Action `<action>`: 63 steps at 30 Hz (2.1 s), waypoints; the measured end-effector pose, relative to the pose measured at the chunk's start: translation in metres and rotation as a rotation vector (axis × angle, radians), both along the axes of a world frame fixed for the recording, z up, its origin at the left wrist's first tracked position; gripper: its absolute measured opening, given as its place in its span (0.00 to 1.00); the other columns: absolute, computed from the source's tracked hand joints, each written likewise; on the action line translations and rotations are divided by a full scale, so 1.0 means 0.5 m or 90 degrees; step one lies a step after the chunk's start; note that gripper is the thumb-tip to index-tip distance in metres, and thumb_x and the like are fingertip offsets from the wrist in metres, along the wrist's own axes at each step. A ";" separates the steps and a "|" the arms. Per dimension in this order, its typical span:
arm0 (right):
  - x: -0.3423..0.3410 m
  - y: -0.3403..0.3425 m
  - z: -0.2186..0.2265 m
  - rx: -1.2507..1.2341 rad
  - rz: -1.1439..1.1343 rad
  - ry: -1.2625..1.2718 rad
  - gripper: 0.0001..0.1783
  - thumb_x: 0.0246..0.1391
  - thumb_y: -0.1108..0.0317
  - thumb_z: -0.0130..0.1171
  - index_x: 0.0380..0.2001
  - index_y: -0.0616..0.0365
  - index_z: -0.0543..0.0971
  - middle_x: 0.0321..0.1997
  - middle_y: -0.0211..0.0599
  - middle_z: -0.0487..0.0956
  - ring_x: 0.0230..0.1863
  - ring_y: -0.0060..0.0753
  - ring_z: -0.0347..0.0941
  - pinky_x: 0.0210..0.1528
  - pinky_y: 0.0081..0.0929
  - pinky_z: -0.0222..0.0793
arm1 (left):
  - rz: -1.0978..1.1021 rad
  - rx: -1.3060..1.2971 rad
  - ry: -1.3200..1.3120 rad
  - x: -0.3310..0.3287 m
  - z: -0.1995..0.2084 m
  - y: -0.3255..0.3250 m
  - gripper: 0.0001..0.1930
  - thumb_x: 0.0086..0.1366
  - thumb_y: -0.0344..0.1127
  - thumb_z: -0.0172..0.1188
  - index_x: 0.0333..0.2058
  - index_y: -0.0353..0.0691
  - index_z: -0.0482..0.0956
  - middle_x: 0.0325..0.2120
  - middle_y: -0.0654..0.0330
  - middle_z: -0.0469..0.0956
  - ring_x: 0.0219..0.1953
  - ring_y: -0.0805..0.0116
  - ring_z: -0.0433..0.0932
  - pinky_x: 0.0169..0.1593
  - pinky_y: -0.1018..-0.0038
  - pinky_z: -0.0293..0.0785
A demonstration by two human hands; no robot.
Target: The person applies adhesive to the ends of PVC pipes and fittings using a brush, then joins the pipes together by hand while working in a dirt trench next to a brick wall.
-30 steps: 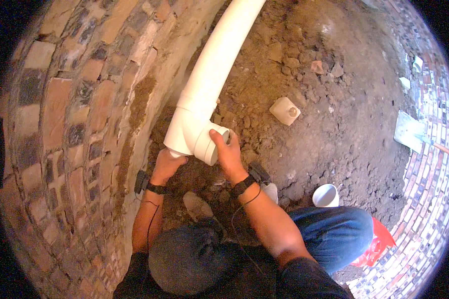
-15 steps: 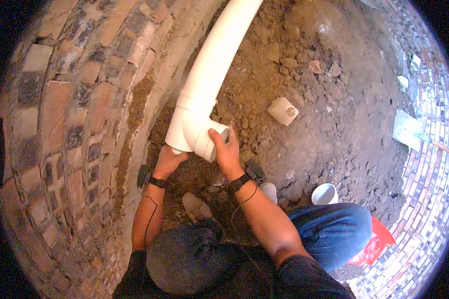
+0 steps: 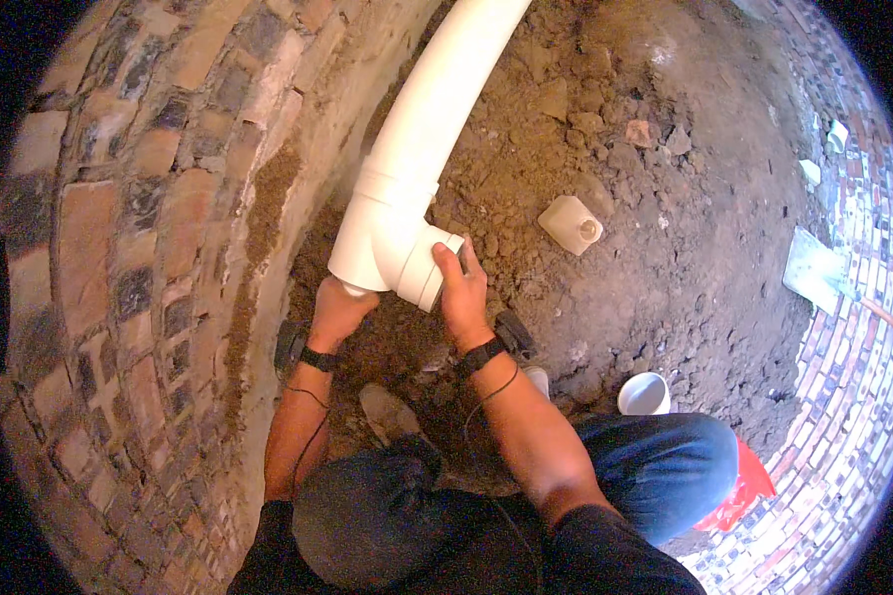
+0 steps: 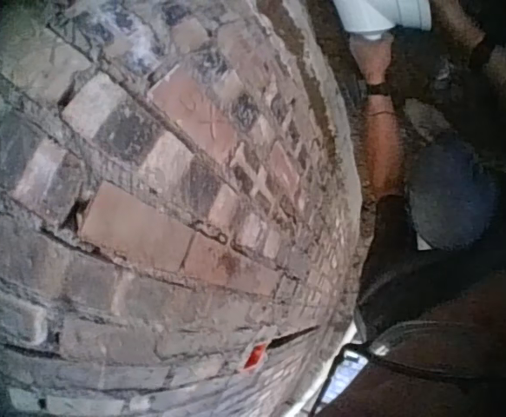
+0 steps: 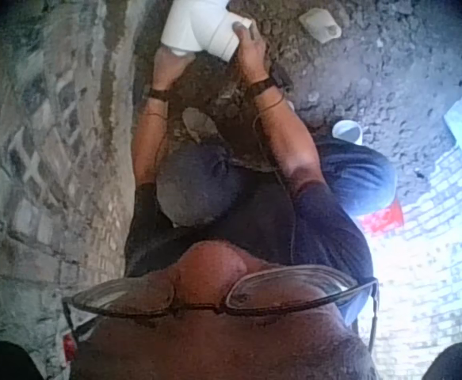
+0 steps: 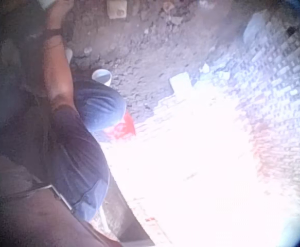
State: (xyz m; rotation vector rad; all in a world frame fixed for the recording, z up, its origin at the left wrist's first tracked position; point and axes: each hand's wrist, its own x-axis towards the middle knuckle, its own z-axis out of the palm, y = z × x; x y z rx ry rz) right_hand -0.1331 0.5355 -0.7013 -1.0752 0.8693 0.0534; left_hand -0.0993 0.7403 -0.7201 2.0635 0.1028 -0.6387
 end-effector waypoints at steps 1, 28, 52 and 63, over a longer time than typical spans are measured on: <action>0.000 -0.003 -0.009 -0.002 0.002 -0.012 0.51 0.60 0.52 0.65 0.72 0.77 0.55 0.58 0.51 0.78 0.53 0.33 0.76 0.57 0.28 0.73 | -0.002 -0.001 -0.007 0.001 -0.001 -0.002 0.19 0.50 0.34 0.68 0.42 0.32 0.82 0.38 0.42 0.84 0.42 0.41 0.83 0.44 0.57 0.79; -0.092 0.006 -0.021 -0.152 0.123 0.010 0.67 0.51 0.47 0.76 0.72 0.83 0.44 0.73 0.70 0.59 0.75 0.50 0.58 0.75 0.36 0.53 | -0.041 -0.105 0.127 0.016 0.010 0.007 0.25 0.55 0.39 0.72 0.49 0.33 0.81 0.41 0.56 0.85 0.43 0.65 0.83 0.47 0.68 0.78; -0.002 0.003 -0.002 0.133 -0.049 -0.056 0.58 0.55 0.62 0.69 0.76 0.72 0.44 0.59 0.52 0.76 0.51 0.40 0.80 0.53 0.35 0.78 | 0.133 -0.349 0.124 0.011 -0.026 -0.011 0.36 0.61 0.63 0.66 0.49 0.31 0.75 0.32 0.55 0.81 0.27 0.70 0.81 0.28 0.72 0.77; -0.004 0.012 -0.012 0.120 -0.026 -0.056 0.55 0.57 0.58 0.67 0.76 0.67 0.46 0.62 0.50 0.74 0.57 0.40 0.76 0.60 0.35 0.73 | 0.086 -0.333 0.135 0.019 -0.020 0.007 0.40 0.61 0.65 0.65 0.54 0.30 0.73 0.38 0.53 0.80 0.33 0.68 0.82 0.31 0.71 0.80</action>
